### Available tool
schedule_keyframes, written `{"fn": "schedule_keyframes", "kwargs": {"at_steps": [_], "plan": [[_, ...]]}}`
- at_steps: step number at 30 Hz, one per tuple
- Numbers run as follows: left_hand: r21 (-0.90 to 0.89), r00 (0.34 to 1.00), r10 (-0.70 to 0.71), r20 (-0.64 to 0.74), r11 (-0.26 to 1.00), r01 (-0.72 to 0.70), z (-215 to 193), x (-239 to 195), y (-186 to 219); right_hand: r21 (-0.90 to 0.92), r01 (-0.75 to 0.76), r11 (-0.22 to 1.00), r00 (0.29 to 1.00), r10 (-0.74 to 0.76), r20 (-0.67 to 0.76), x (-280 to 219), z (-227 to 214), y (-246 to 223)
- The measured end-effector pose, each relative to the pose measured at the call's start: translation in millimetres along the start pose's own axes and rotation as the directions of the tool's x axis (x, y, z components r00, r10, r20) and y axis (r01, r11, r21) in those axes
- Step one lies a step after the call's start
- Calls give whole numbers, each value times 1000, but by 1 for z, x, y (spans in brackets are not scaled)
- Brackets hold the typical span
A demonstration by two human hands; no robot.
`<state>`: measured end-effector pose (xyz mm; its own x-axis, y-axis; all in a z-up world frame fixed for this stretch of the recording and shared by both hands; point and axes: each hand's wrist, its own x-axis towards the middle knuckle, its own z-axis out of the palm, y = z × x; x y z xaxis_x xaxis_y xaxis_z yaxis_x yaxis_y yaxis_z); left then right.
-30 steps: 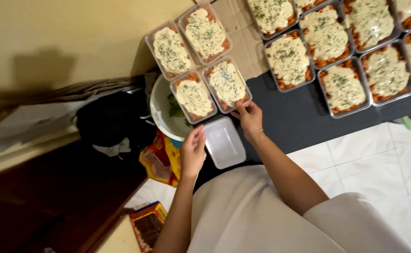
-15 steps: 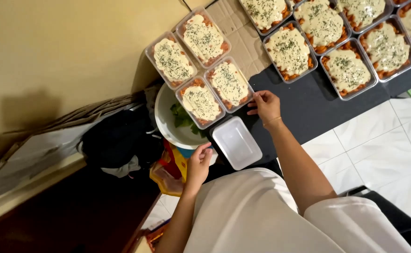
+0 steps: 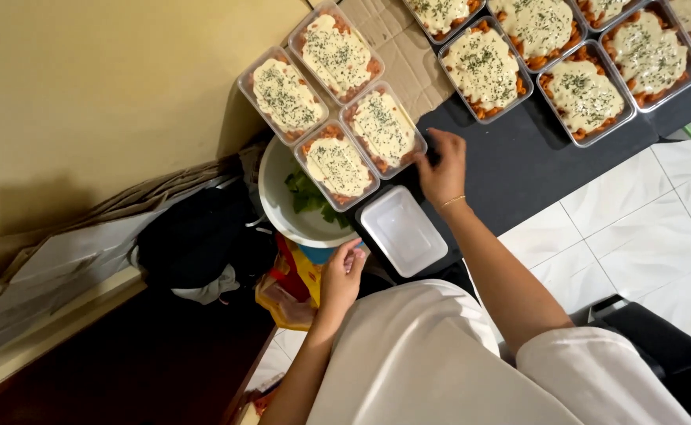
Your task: Placing and sealing plastic lids onto food containers filled with pasta.
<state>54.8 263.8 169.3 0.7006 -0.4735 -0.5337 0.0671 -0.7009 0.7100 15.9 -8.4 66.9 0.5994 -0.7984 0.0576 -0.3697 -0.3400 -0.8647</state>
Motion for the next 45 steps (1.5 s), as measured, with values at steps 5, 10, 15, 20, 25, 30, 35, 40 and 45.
{"fn": "schedule_keyframes", "kwargs": {"at_steps": [5, 10, 15, 20, 25, 30, 35, 40, 45], "plan": [[17, 991, 131, -6, 991, -131, 10, 8, 15, 264, -332, 906, 941, 299, 156, 0, 6, -6], [-4, 944, 320, -78, 947, -321, 32, 24, 35, 519, -546, 658, 816, 558, 151, -4, -3, 9], [-302, 989, 127, 79, 948, -97, 93, 49, 64, 569, -567, 596, 756, 651, 71, -32, -56, 40], [-687, 883, -265, 387, 557, 468, 211, 44, 55, 553, -608, 570, 683, 731, -3, -56, -111, 89], [-723, 865, -395, 310, 492, 484, 283, 50, 31, 505, -645, 574, 675, 737, 24, -75, -152, 127], [-868, 885, -438, 160, 365, 337, 303, 45, 28, 462, -723, 513, 662, 707, 250, -58, -173, 104], [-923, 888, -449, 98, 292, 250, 319, 45, 19, 429, -766, 478, 630, 691, 354, -53, -177, 129], [-916, 843, -522, 128, 265, 303, 315, 47, 35, 364, -788, 497, 614, 681, 399, -46, -180, 126], [-913, 838, -519, 167, 240, 331, 305, 45, 47, 324, -772, 547, 635, 639, 434, -36, -186, 121]]}}
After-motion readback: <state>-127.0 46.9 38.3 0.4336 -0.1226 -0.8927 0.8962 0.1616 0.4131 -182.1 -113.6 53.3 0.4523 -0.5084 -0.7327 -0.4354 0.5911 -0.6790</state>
